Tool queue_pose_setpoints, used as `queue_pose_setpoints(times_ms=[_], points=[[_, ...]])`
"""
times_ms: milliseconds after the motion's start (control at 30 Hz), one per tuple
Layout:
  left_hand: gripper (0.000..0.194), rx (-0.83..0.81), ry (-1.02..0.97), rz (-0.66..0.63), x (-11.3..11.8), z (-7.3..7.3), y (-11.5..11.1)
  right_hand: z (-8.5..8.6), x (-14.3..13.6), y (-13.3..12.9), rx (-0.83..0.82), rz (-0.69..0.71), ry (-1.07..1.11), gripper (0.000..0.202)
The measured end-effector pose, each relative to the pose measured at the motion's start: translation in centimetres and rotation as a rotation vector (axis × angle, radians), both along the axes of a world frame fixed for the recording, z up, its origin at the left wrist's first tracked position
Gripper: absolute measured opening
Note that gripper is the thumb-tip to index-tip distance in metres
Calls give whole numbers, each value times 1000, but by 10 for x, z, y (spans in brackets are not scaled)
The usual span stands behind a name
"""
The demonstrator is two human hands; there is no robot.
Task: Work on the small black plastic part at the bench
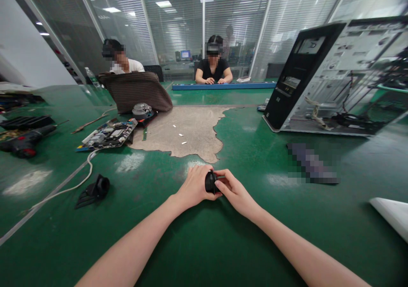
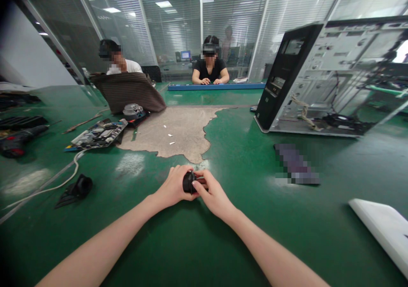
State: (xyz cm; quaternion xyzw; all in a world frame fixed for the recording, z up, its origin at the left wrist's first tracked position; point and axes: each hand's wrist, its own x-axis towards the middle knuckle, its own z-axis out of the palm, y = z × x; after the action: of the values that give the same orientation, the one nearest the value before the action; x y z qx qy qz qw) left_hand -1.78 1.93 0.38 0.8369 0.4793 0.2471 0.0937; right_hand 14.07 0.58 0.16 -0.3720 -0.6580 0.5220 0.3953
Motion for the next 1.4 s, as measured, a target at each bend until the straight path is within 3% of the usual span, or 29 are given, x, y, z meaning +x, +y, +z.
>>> queue_pose_setpoints(times_ms=[133, 400, 667, 833, 967, 1233, 1400], points=[[56, -10, 7, 2, -1, 0, 0, 0, 2, -1, 16, 44, 54, 18], [58, -36, -7, 5, 1, 2, 0, -4, -2, 1, -13, -50, 55, 16], [57, -12, -4, -12, 1, 2, 0, 3, 3, 0, -3, 67, 58, 19], [59, -5, -16, -6, 1, 0, 1, -3, 2, 4, 3, -5, 120, 11], [59, -16, -16, -4, 0, 0, 1, -6, -1, 6, -9, -44, 61, 17], [56, -15, -6, -9, 1, 2, 0, 3, 4, 3, -13, 71, 58, 20], [60, -19, -10, -6, 0, 0, 1, 0, 1, 5, -32, 9, 101, 15]])
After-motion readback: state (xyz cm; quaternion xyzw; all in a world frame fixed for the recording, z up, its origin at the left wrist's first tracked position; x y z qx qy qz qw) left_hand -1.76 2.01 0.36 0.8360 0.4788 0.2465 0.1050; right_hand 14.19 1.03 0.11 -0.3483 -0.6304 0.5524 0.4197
